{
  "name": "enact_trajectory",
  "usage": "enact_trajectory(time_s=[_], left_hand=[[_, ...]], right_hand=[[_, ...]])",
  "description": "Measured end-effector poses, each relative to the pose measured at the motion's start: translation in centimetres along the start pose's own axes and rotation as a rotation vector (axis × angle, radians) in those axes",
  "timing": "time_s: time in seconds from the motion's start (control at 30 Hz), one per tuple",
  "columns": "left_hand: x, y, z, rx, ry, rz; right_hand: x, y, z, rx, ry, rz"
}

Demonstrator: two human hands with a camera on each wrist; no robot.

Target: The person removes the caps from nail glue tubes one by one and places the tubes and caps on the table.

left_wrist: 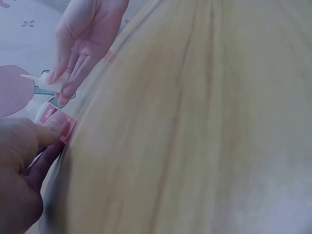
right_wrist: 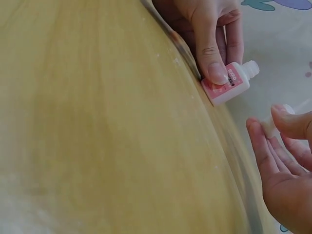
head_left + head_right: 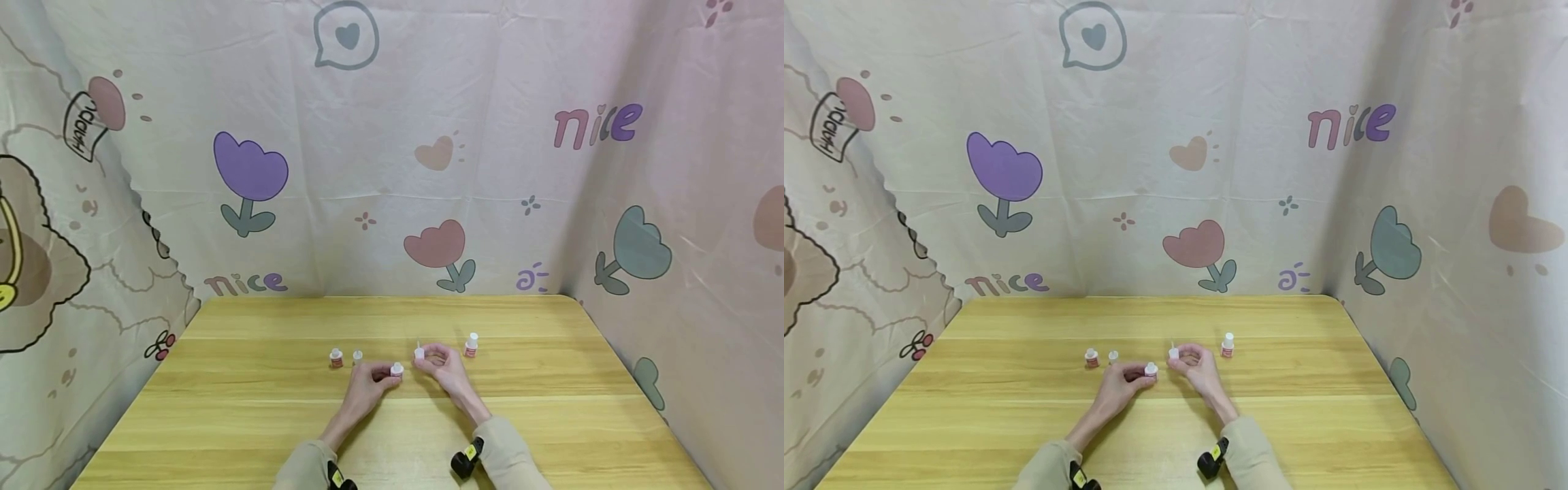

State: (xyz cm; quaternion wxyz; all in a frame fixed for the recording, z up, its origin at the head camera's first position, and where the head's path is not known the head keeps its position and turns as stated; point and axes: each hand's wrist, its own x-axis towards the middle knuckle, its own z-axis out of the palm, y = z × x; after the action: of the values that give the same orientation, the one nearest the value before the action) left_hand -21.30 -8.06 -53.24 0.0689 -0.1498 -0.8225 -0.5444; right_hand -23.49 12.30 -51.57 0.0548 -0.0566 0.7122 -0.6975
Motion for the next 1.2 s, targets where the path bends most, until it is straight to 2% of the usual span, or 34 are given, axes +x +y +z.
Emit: enact_trajectory(time_s=[0.33,0.5,0.57,0.8,0.9,1.03,1.2], left_hand=[[0.3,0.2,0.5,-0.005,0.038,-0.030],[0.5,0.4,0.8,-0.019,0.055,-0.014],[0.6,0.4,0.9,-0.006,0.068,-0.007],[1.0,0.6,1.3,0.045,0.111,-0.046],[1.1,0.6,1.5,0.065,0.124,-0.034],[1.3,0.7,1.8,0.086,0.149,-0.017],[1.7,0.6,2.1,0.098,0.186,-0.035]], right_hand=[[0.7,0.3,0.1,-0.048,0.030,-0.009],[1.1,0.7,0.1,-0.087,0.042,-0.051],[1.2,0.8,0.1,-0.100,0.048,-0.066],[1.7,0.9,0.2,-0.118,0.074,-0.068],[1.8,0.8,0.3,-0.127,0.089,-0.077],[2.1,0.8,0.3,-0.188,0.104,-0.098],[2.5,1.0,0.3,-0.252,0.098,-0.124]])
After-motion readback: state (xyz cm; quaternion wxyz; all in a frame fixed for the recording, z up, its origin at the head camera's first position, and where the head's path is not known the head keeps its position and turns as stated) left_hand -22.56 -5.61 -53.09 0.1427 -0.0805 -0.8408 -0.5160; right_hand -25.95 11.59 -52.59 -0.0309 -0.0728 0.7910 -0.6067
